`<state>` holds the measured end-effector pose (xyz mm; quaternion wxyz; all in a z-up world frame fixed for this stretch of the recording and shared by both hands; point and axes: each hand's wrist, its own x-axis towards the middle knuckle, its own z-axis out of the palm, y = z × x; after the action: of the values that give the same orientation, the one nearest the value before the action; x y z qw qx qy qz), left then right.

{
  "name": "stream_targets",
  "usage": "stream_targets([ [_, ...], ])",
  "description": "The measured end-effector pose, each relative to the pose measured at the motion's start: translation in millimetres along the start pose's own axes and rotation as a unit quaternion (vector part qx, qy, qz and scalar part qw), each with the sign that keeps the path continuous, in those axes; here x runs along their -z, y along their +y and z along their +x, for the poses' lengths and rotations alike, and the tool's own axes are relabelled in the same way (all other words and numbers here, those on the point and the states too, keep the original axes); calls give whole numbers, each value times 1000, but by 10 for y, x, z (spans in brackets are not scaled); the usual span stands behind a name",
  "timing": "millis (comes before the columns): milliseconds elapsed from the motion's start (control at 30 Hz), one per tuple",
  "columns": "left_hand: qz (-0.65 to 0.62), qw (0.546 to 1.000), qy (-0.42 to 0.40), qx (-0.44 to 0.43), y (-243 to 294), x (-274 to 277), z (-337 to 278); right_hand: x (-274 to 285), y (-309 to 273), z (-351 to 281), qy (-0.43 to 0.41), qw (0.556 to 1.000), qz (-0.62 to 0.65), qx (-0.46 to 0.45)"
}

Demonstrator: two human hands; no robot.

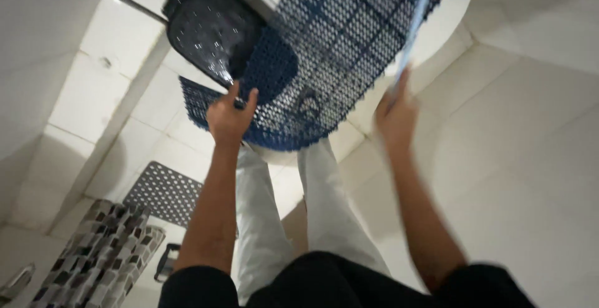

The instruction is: Scrubbing and rinsing a blue plastic bath mat in a bathroom.

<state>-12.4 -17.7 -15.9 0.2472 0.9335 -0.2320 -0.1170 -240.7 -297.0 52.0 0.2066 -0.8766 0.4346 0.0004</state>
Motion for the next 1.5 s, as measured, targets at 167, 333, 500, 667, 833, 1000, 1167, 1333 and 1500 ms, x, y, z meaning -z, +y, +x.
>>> stream_targets([
  [167,-18,999,24,-17,61,82,70,-48,-631,-1770,-234,964,49,-114],
  [333,-9,1000,0,1,-12,71,75,-74,-347,-1598,-222,969,20,-102],
  [500,-30,999,25,-38,-67,29,28,-178,390,-43,-45,998,-48,-23],
  [667,-28,999,22,-30,-31,42,17,-99,135,499,13,1000,-3,-20],
  [833,-24,1000,-8,-15,-337,172,-119,102,-131,-743,-81,996,14,-33],
  [1000,-1,998,-37,-46,-564,307,-390,206,293,-367,-75,992,-46,-87],
  [1167,-9,998,-19,-58,-526,433,-396,317,370,456,11,998,-19,-60],
  [1333,29,998,-23,-41,-498,432,-367,199,-210,-784,-62,993,-14,-101],
  [1500,31,998,-28,-36,-627,504,-339,64,-347,-1796,-113,988,15,-102],
])
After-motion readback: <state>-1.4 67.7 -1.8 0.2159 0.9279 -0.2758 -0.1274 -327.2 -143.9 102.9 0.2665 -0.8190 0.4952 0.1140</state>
